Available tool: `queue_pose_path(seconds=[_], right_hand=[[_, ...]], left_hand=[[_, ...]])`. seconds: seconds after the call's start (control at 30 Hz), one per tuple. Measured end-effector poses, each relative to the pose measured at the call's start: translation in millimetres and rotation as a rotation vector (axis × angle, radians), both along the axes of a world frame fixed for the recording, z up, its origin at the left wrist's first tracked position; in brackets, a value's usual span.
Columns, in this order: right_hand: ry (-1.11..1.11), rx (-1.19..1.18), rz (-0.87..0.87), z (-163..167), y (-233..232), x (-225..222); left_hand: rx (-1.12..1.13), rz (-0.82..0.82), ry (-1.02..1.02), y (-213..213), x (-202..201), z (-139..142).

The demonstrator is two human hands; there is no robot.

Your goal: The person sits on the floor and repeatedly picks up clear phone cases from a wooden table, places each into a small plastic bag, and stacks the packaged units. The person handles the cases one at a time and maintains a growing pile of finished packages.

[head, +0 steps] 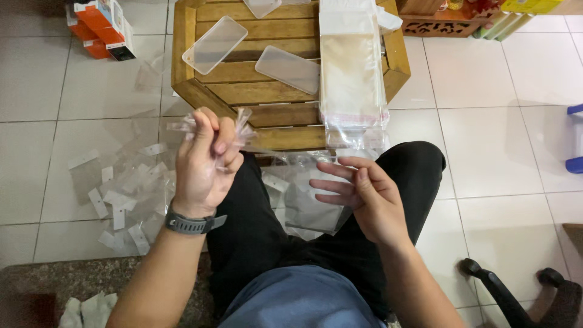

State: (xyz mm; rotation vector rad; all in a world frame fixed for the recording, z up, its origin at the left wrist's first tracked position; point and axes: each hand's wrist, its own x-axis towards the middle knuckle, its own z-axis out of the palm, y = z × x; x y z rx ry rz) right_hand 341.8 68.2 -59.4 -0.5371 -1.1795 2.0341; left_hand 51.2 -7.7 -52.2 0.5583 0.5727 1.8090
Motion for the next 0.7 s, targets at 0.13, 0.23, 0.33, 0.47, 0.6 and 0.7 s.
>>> queue_pose_path(seconds=[0.13, 0.23, 0.33, 0.47, 0.6, 0.7], right_hand=[[0.017, -0.080, -0.030, 1.0, 7.2, 9.2], [0.035, -0.123, -0.041, 6.8, 8.1, 8.1], [0.034, -0.136, 0.001, 13.4, 6.5, 2.7], [0.023, -0.102, 0.073, 16.1, 7.6, 0.4], [-0.249, 0.178, 0.238, -0.5, 6.2, 13.5], [-0.426, 0.083, 0.229, -30.0, -1.3, 21.8]], left_hand=[[-0.041, 0.141, 0.225, -14.8, -13.1, 7.2], [-0.004, 0.148, 0.815, -20.2, 5.0, 12.7], [0.088, -0.100, 1.250, -30.2, 39.2, 4.5], [0.072, -0.166, 1.151, -33.6, 59.1, -14.7], [-0.161, -0.341, 0.825, -38.5, 58.4, -23.5], [-0.212, -0.414, 0.757, -44.3, 54.0, -26.4]])
